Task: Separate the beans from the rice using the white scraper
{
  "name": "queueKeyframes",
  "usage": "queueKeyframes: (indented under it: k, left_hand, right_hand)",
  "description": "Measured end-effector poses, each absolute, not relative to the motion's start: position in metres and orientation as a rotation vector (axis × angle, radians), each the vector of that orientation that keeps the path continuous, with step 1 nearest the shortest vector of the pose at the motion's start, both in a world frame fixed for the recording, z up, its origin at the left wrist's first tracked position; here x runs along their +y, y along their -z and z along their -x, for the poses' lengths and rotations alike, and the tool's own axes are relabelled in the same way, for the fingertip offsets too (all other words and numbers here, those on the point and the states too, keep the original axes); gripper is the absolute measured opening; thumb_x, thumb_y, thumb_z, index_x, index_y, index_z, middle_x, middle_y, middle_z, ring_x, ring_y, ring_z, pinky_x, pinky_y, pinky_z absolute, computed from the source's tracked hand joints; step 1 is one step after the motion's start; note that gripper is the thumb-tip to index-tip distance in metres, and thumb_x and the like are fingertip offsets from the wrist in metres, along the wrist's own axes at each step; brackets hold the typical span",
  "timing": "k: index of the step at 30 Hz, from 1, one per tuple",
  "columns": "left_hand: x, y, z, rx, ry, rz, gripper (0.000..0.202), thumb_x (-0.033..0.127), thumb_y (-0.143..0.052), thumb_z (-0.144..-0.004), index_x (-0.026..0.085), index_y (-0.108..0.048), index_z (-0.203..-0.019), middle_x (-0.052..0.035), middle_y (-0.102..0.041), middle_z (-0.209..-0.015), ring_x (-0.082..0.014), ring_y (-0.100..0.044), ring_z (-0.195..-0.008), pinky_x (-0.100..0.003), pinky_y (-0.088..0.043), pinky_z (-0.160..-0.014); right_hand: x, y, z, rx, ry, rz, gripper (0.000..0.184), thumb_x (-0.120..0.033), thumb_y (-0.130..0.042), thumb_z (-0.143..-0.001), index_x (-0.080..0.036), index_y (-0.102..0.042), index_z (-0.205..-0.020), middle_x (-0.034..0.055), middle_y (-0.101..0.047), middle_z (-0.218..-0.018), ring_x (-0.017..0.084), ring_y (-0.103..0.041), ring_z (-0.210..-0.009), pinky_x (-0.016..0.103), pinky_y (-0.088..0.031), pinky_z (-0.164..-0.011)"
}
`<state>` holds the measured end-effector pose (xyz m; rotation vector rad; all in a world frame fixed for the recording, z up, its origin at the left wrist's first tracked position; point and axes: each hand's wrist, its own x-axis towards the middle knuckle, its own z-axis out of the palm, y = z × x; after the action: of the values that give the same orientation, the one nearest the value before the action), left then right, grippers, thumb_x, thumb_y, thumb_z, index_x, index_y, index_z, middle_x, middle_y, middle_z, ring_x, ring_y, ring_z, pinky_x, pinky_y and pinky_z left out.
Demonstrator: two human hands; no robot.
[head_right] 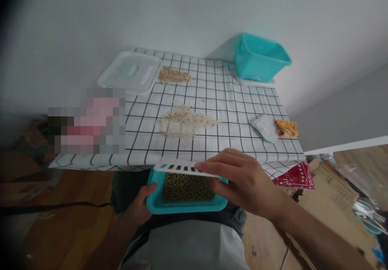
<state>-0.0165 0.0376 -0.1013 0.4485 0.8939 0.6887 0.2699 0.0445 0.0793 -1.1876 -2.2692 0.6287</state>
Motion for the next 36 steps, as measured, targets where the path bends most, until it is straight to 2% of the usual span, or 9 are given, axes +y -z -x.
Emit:
queueKeyframes:
  k: [4,8,11,15,19,24,30,36]
  left_hand:
    - [0.034,0.1,0.018,0.89,-0.634,-0.384,0.02,0.033,-0.064,-0.076,0.018,-0.075,-0.083,-0.0052,-0.078,-0.081,-0.0296,-0.065,-0.103,-0.04,-0.047,-0.096]
    - [0.036,0.086,0.011,0.863,-0.633,-0.308,0.024,0.035,-0.062,-0.077,0.017,-0.076,-0.085,-0.0071,-0.077,-0.074,-0.0307,-0.069,-0.093,-0.043,-0.051,-0.09]
    - [0.039,0.075,0.006,0.818,-0.664,-0.26,0.031,0.032,-0.062,-0.076,0.014,-0.073,-0.099,-0.01,-0.078,-0.085,-0.0324,-0.068,-0.095,-0.046,-0.05,-0.091]
    - [0.041,0.069,0.005,0.755,-0.677,-0.203,0.042,0.031,-0.06,-0.076,0.014,-0.067,-0.115,-0.0129,-0.076,-0.097,-0.0336,-0.067,-0.099,-0.048,-0.048,-0.092]
    - [0.045,0.067,0.005,0.703,-0.717,-0.19,0.042,0.028,-0.06,-0.077,0.011,-0.067,-0.114,-0.0148,-0.073,-0.108,-0.0337,-0.063,-0.107,-0.046,-0.046,-0.096]
    - [0.05,0.068,0.006,0.667,-0.727,-0.192,0.045,0.026,-0.061,-0.078,0.014,-0.062,-0.122,-0.0139,-0.07,-0.115,-0.0336,-0.059,-0.113,-0.047,-0.041,-0.1]
    - [0.051,0.075,0.007,0.623,-0.715,-0.195,0.046,0.028,-0.063,-0.077,0.015,-0.063,-0.121,-0.0131,-0.07,-0.116,-0.0344,-0.056,-0.117,-0.049,-0.039,-0.102]
    - [0.052,0.074,0.005,0.664,-0.717,-0.173,0.043,0.024,-0.063,-0.076,0.011,-0.065,-0.117,-0.014,-0.07,-0.114,-0.0334,-0.058,-0.115,-0.047,-0.043,-0.099]
  right_hand:
    - [0.074,-0.084,-0.264,-2.245,-0.635,1.172,0.033,-0.016,-0.058,-0.084,-0.022,-0.062,-0.117,0.0055,-0.068,-0.097,0.015,-0.062,-0.087,0.029,-0.053,-0.073]
    - [0.109,-0.091,-0.264,-2.321,-0.669,1.177,0.028,-0.019,-0.057,-0.084,-0.021,-0.064,-0.111,0.0045,-0.068,-0.097,0.013,-0.063,-0.086,0.027,-0.052,-0.074]
    - [0.132,-0.095,-0.271,-2.346,-0.648,1.188,0.023,-0.02,-0.058,-0.083,-0.02,-0.067,-0.104,0.0026,-0.069,-0.094,0.012,-0.064,-0.081,0.025,-0.052,-0.072]
    - [0.15,-0.098,-0.281,-2.328,-0.606,1.324,0.019,-0.024,-0.057,-0.083,-0.021,-0.067,-0.098,-0.0006,-0.069,-0.083,0.01,-0.062,-0.067,0.022,-0.051,-0.059]
    - [0.161,-0.1,-0.283,-2.32,-0.626,1.424,0.016,-0.027,-0.057,-0.083,-0.022,-0.067,-0.094,-0.0016,-0.067,-0.076,0.01,-0.059,-0.06,0.021,-0.048,-0.052]
    - [0.17,-0.104,-0.283,-2.314,-0.641,1.523,0.015,-0.024,-0.058,-0.082,-0.024,-0.067,-0.093,-0.0019,-0.067,-0.081,0.01,-0.059,-0.064,0.02,-0.046,-0.052]
    - [0.169,-0.101,-0.288,-2.253,-0.567,1.607,0.012,-0.025,-0.059,-0.082,-0.023,-0.067,-0.089,-0.0012,-0.065,-0.071,0.01,-0.057,-0.056,0.02,-0.042,-0.044]
    - [0.166,-0.099,-0.275,-2.292,-0.505,1.519,0.012,-0.023,-0.058,-0.082,-0.023,-0.067,-0.09,-0.0015,-0.065,-0.073,0.009,-0.054,-0.055,0.02,-0.042,-0.047]
